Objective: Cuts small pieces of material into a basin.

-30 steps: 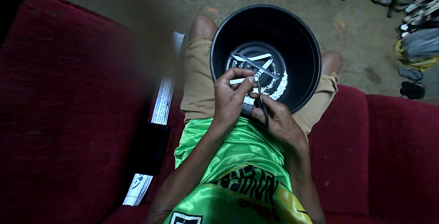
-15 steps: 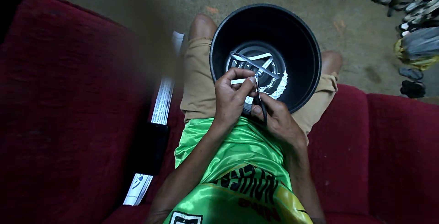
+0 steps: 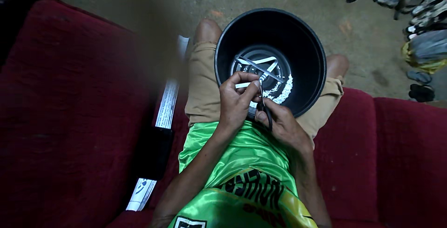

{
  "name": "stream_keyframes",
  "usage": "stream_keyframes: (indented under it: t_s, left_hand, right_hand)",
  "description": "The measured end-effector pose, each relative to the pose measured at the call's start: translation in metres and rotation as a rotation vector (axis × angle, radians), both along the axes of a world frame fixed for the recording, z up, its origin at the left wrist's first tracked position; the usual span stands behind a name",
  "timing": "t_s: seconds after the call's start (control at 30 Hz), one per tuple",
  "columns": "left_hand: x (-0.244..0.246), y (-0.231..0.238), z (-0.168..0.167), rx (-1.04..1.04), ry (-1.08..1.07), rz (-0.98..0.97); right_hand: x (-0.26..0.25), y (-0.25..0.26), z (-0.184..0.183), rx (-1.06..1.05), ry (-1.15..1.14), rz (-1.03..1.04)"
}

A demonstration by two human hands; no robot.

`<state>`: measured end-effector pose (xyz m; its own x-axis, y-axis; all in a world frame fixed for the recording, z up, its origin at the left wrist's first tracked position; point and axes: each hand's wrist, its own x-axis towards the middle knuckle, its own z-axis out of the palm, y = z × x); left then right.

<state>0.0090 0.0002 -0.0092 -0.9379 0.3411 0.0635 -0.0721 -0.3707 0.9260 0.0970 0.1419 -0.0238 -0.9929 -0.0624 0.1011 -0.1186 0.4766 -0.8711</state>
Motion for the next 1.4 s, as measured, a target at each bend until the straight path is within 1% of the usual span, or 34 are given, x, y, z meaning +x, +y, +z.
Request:
stream_keyframes:
  t_s: [0.1,0.4,0.53,0.63,0.9,1.17,1.4]
  left_hand:
    - [0.0041,-0.0022,0.0039,-0.045,-0.003,-0.014]
    - [0.0019,-0.0015,0.003,-0.034,0.0,-0.006]
    - [0.0014,-0.0037,0.0046,-0.038,-0.023,-0.022]
    - [0.0029,-0.0063,0.0047,-0.057,0.0,-0.047]
    - [0.0018,-0.0021,0.0042,-0.034,-0.026,-0.013]
    - [0.0027,-0.0007,0.0016,-0.04,-0.011,-0.006]
    - [0.0018,-0.0014,0.0004,-0.071,0.014,-0.01]
  right_hand:
    - [-0.0012,-0.0002,0.0007,0.018,0.005,-0.012]
    - [-0.0027,-0.0019,-0.0022,-0.005,0.044,-0.045]
    - [0.0,0.0,-0.0017,-0.026,-0.021,0.003]
    - [-0.0012,-0.0006,-0.0003,-0.021,-0.01,0.027]
    - [-0.0022,0.0009,-0.0019,-0.037,0.025,0.027]
    - [-0.0025,0.0011,-0.001,-0.003,0.007,0.016]
    - [-0.0028,-0.0005,-0.0013,0.009,-0.001,-0.036]
